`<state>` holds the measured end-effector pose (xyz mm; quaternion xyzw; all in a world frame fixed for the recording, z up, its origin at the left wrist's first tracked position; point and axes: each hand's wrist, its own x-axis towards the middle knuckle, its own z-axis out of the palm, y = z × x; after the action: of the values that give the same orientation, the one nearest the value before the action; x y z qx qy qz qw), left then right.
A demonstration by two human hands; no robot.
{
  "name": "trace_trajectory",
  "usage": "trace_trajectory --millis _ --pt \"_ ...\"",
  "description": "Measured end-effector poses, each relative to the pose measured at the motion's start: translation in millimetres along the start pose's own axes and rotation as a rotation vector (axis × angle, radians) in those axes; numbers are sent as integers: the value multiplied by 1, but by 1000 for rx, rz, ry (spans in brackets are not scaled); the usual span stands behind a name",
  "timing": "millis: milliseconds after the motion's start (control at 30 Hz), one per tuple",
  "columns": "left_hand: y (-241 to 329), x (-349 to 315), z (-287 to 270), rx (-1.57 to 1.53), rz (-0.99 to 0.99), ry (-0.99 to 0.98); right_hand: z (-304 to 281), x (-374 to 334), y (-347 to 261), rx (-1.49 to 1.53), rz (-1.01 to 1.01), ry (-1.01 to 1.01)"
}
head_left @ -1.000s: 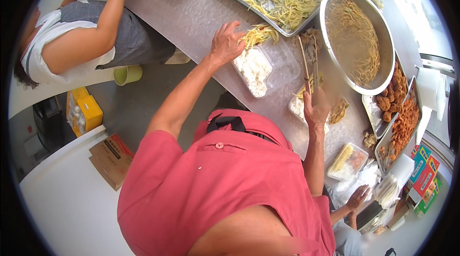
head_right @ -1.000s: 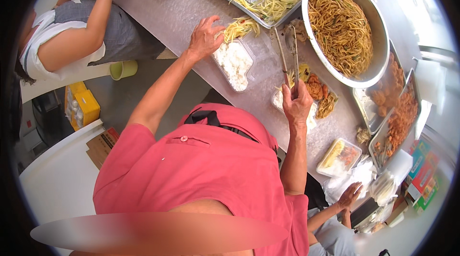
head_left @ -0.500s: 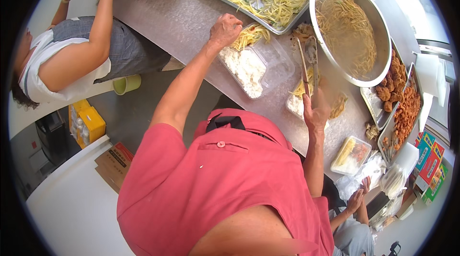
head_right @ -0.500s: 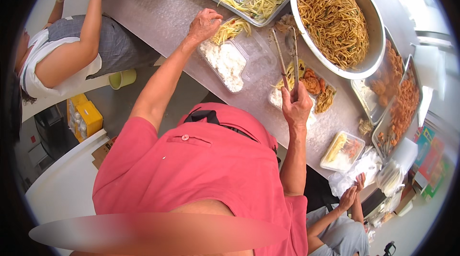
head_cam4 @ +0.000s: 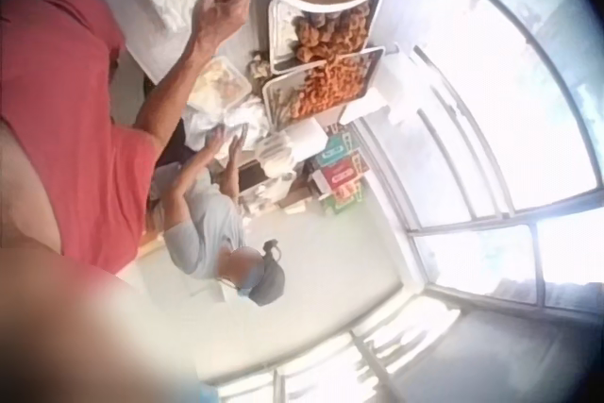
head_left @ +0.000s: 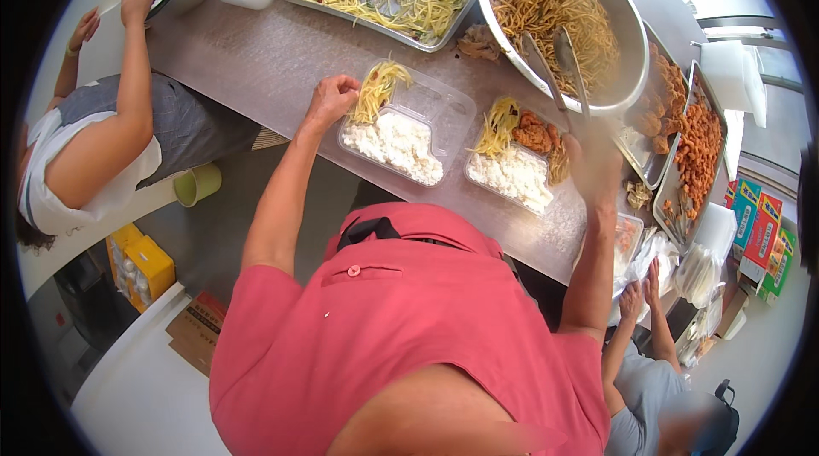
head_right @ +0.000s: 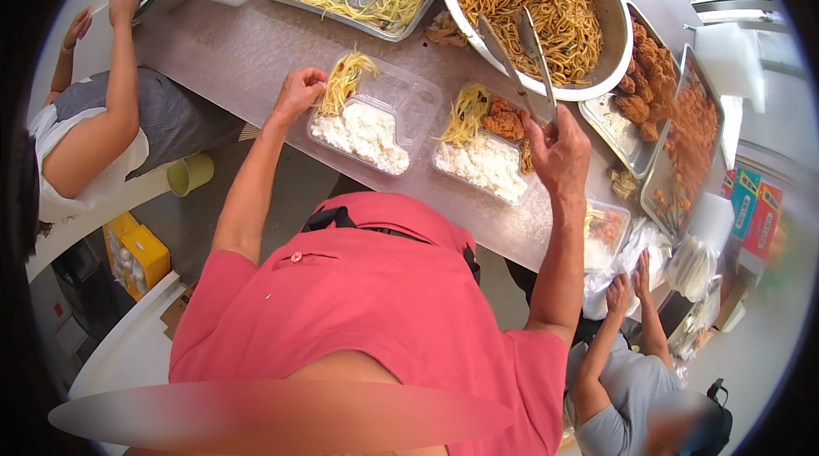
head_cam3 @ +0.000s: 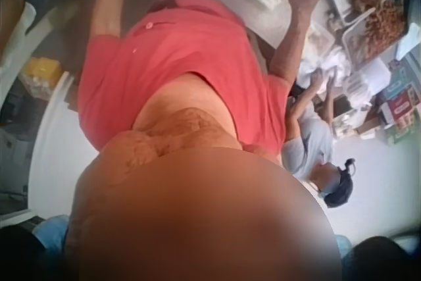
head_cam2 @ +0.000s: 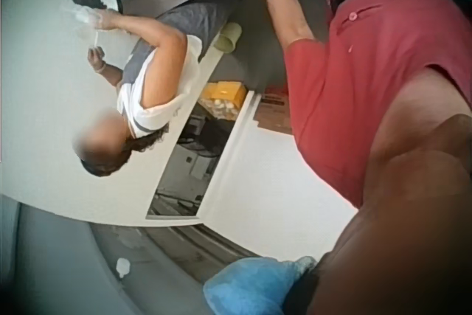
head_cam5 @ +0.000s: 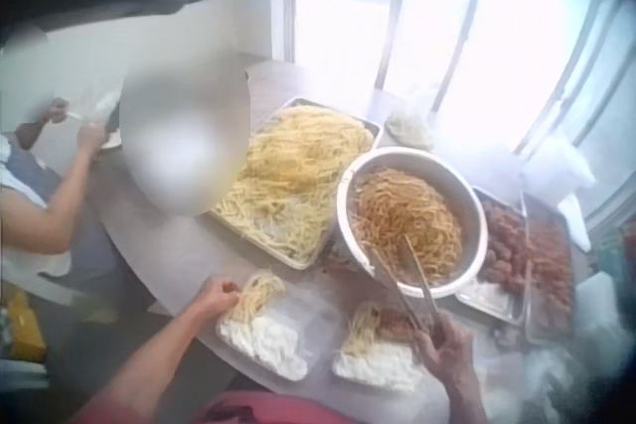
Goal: The person assembles meal containers by placing rice, noodles, and fried chicken pieces into plastic trays using tongs. The person repeatedly scoops rice, adds noodles, and places chicken pieces into multiple containers on the counter.
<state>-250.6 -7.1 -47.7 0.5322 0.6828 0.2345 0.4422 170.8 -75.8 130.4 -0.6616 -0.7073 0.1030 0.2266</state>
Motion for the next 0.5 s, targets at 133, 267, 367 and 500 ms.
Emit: trace_trajectory --millis 133,267,367,500 --pt "-15 -31 13 -174 -115 75 -7 51 27 -327 -12 -221" --pt "-20 -57 20 -341 -199 190 21 106 27 -491 -111 -391" --pt "-19 -73 17 -424 -238 222 59 138 27 -499 -68 -451" --pt "-8 -87 15 -515 -295 257 82 146 38 -382 -105 -412"
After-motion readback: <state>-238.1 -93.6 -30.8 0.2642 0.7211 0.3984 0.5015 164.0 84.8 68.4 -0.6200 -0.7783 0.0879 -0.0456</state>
